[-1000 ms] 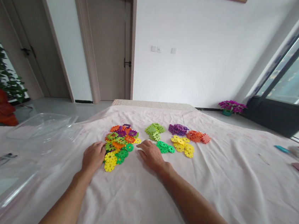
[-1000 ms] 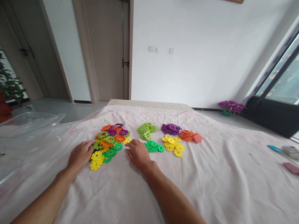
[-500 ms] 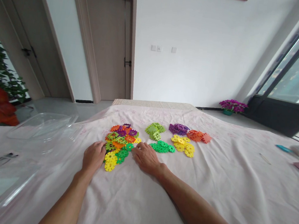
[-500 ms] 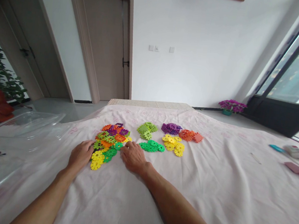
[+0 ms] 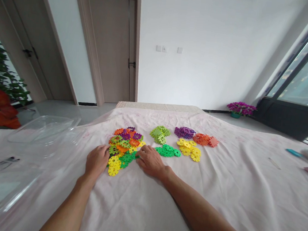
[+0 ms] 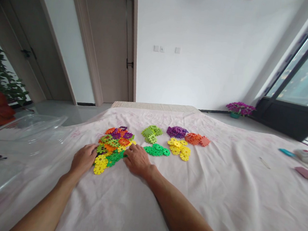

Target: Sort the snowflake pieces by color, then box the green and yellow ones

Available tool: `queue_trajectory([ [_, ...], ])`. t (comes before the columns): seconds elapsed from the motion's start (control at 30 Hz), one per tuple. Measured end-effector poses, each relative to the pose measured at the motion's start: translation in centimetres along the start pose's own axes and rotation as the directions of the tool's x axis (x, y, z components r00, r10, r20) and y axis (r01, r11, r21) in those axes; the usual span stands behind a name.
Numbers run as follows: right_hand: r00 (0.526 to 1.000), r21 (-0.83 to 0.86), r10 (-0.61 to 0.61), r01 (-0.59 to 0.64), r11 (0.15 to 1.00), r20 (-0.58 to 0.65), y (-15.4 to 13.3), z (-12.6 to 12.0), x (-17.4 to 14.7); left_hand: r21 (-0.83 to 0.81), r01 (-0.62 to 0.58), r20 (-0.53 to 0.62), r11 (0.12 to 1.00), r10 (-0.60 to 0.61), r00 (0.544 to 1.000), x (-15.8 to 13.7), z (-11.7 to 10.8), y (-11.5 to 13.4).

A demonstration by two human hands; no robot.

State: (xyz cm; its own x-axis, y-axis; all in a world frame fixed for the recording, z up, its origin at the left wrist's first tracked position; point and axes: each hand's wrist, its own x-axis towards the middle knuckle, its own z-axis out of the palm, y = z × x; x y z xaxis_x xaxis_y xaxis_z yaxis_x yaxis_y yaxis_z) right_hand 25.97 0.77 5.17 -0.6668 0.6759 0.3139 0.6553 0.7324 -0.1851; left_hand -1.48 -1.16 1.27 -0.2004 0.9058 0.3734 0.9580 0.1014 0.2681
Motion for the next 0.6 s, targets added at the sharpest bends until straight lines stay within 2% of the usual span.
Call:
queue_trajectory([
  [0.17, 0.999, -0.018, 0.042, -0.042, 0.999, -0.014, -0.1, 0.2, -0.1, 0.002, 0.003, -0.014, 1.000, -0.003, 1.000, 0.0, -0.1, 0.2],
  [0.37, 0.998, -0.090, 0.059, -0.056, 0.994, 0.024, -0.2, 0.3, 0.2, 0.001, -0.003, -0.009, 1.000, 0.003, 1.000, 0.2, 0.3, -0.3],
  [0.5, 0.998, -0.063, 0.069, -0.068, 0.996, 0.015, 0.3, 0.5, 0.1, -0.007, -0.010, -0.017, 1.000, 0.009, 1.000, 0.2, 0.5, -0.5],
  [0.6, 0.991, -0.003, 0.127, -0.128, 0.992, -0.045, 1.1, 0.4, -0.2, -0.003, -0.011, -0.022, 1.000, 0.011, 1.000, 0.1, 0.4, -0.3],
])
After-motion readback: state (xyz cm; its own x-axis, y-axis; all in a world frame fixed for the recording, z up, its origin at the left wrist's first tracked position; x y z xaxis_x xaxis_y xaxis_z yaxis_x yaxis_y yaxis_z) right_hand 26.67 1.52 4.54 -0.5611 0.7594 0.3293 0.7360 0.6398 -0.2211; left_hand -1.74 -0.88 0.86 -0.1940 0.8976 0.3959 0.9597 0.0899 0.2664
